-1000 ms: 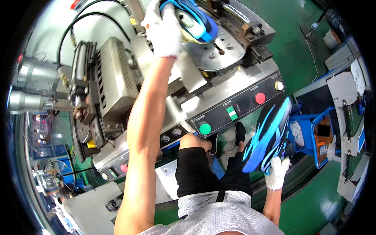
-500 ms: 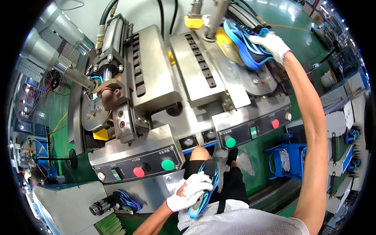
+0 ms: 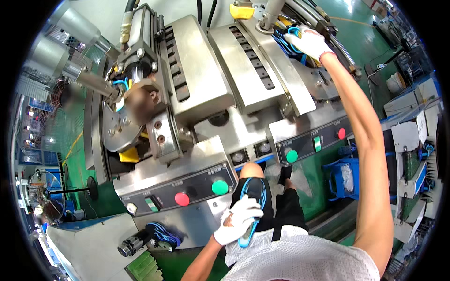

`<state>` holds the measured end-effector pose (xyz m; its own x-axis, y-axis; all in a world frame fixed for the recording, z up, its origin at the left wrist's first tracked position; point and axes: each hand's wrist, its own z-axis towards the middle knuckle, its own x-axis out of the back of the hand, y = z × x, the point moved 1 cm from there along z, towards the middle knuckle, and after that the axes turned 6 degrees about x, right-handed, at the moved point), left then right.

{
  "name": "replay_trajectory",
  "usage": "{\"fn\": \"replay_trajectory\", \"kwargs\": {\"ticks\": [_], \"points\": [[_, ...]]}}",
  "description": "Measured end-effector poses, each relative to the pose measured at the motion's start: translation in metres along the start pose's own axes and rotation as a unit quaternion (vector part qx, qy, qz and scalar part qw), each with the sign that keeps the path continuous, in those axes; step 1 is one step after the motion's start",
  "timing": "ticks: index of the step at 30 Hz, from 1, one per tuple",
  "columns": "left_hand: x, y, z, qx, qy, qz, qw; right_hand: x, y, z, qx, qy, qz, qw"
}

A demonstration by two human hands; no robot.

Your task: The person repeatedly picks up blue shoe soles and places them into a metal press machine. They operate the machine controls to process the soles, then remove them and place them on a nearby surface. The task involves continuous handling of shoe components in a factory setting.

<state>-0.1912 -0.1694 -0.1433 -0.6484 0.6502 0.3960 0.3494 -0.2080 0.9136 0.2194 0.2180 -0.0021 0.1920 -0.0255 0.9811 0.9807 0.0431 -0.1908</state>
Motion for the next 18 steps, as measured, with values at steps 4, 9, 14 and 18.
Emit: {"fn": "replay_trajectory", "kwargs": {"ticks": [4, 9, 14, 18], "points": [[-0.012, -0.007, -0.012, -0.009, 0.048, -0.017, 0.999, -0.049, -0.07, -0.152, 0.121, 0.349, 0.365, 0.855], [-0.026, 0.0, -0.007, -0.011, 0.051, -0.022, 0.998, -0.161, -0.104, -0.289, 0.149, 0.191, 0.073, 0.967], [-0.046, 0.013, 0.0, 0.016, 0.106, -0.009, 0.994, -0.182, -0.092, -0.304, 0.091, 0.181, 0.089, 0.975], [-0.065, 0.044, 0.015, 0.015, 0.178, -0.073, 0.981, -0.112, -0.09, -0.446, 0.059, 0.096, 0.358, 0.927]]}}
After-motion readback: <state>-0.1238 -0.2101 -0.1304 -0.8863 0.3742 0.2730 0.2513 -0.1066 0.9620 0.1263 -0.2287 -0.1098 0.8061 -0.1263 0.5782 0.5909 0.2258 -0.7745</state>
